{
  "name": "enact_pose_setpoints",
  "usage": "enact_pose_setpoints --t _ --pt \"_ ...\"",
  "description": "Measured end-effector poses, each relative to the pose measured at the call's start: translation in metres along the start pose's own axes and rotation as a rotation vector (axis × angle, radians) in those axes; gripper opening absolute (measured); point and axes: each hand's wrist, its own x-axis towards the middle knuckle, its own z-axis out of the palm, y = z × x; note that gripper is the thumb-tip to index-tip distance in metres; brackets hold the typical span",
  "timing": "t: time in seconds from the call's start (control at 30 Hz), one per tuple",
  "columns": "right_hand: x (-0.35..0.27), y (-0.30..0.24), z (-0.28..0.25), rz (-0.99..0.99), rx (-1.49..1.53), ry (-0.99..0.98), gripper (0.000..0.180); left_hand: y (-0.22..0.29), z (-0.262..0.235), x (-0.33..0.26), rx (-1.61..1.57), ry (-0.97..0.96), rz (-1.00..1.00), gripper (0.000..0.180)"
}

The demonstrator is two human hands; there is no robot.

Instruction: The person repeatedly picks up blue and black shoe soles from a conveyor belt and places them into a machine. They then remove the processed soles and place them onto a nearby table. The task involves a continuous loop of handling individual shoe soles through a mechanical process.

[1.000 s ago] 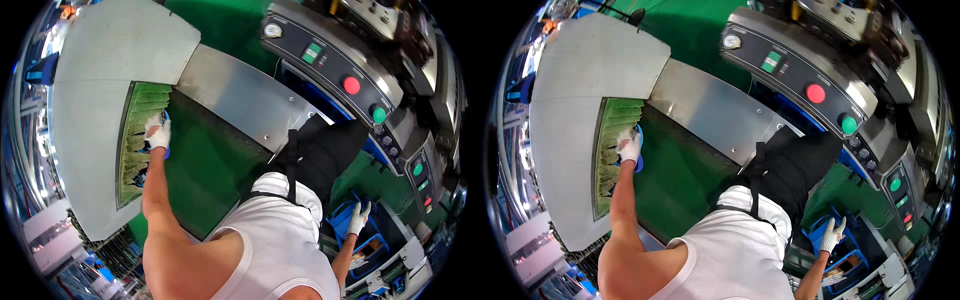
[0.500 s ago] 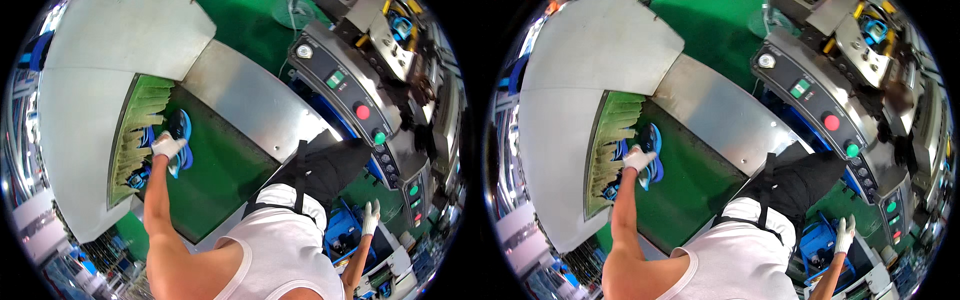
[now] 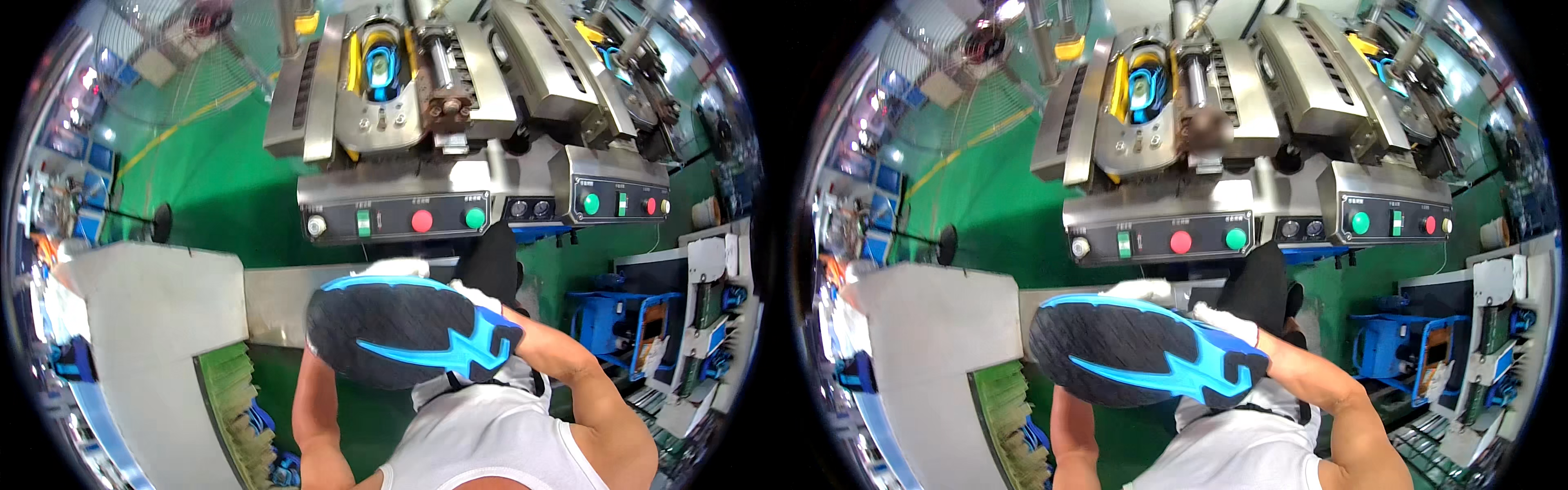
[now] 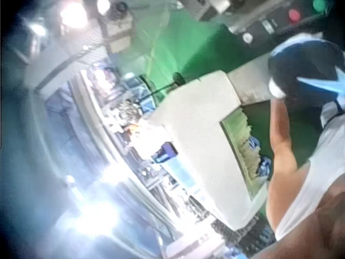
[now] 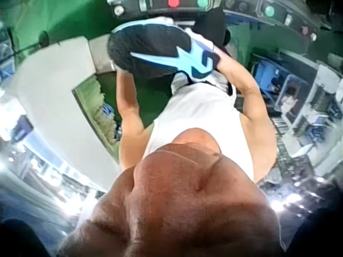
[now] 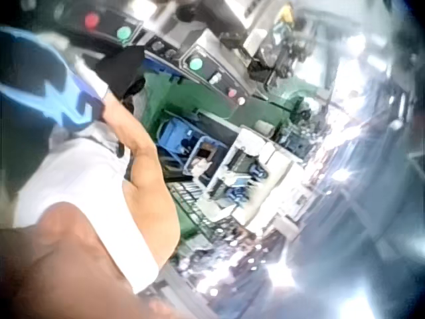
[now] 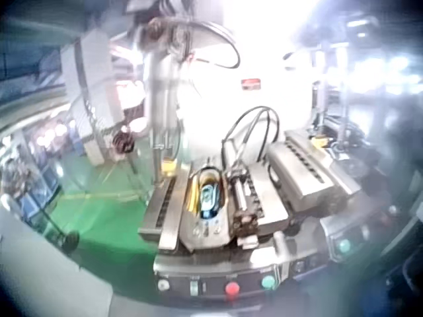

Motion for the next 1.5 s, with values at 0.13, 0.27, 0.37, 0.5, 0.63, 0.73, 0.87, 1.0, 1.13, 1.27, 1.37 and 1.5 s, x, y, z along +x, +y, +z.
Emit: enact_pose_setpoints --t 0.13,0.27,0.37,0.5,0.63,0.73,0.87,1.0,1.13,1.27,1.37,1.5 --pt "-0.033 -0.034 0.047 -0.093 0.273 0.28 0.042 0.019 -0.034 0.138 0.261 0.011 0.261 0.074" --pt "-0.108 -0.047 -0.003 -0.439 0.338 0.387 0.05 0.002 -0.044 0.288 0.395 0.194 0.282 0.073" --pt "-0.154 -0.052 0.026 -0.579 0.248 0.447 0.055 -0.043 -0.05 0.372 0.616 0.323 0.126 0.084" --pt "-0.193 -0.045 0.06 -0.751 0.201 0.484 0.063 -0.055 -0.01 0.44 0.697 0.289 -0.182 0.091" --pt "-0.201 -0.04 0.075 -0.898 0.204 0.447 0.071 -0.064 -0.012 0.476 0.894 0.236 -0.282 0.079" --pt "-0.193 -0.04 0.085 -1.021 0.177 0.379 0.077 -0.068 -0.057 0.485 0.788 0.24 -0.183 0.075" --pt "-0.201 -0.035 0.08 -0.942 0.211 0.399 0.102 -0.019 -0.11 0.429 0.647 0.404 0.008 0.071" --pt "-0.173 -0.052 0.11 -0.875 0.096 0.536 0.102 0.019 -0.13 0.301 0.576 0.632 0.197 0.059" --pt "-0.145 -0.075 0.123 -0.734 -0.172 0.698 0.079 0.009 -0.105 0.146 0.424 0.674 0.116 0.058" --pt "-0.057 -0.137 0.188 -0.754 -0.356 0.613 0.043 -0.048 -0.066 -0.002 0.427 0.691 -0.088 0.058" --pt "0.025 -0.192 0.236 -0.72 -0.655 0.592 0.031 -0.092 -0.039 -0.078 0.444 0.679 -0.391 0.051" --pt "0.146 -0.275 0.246 -0.651 -0.903 0.551 0.024 -0.151 -0.002 -0.143 0.512 0.544 -0.578 0.052"
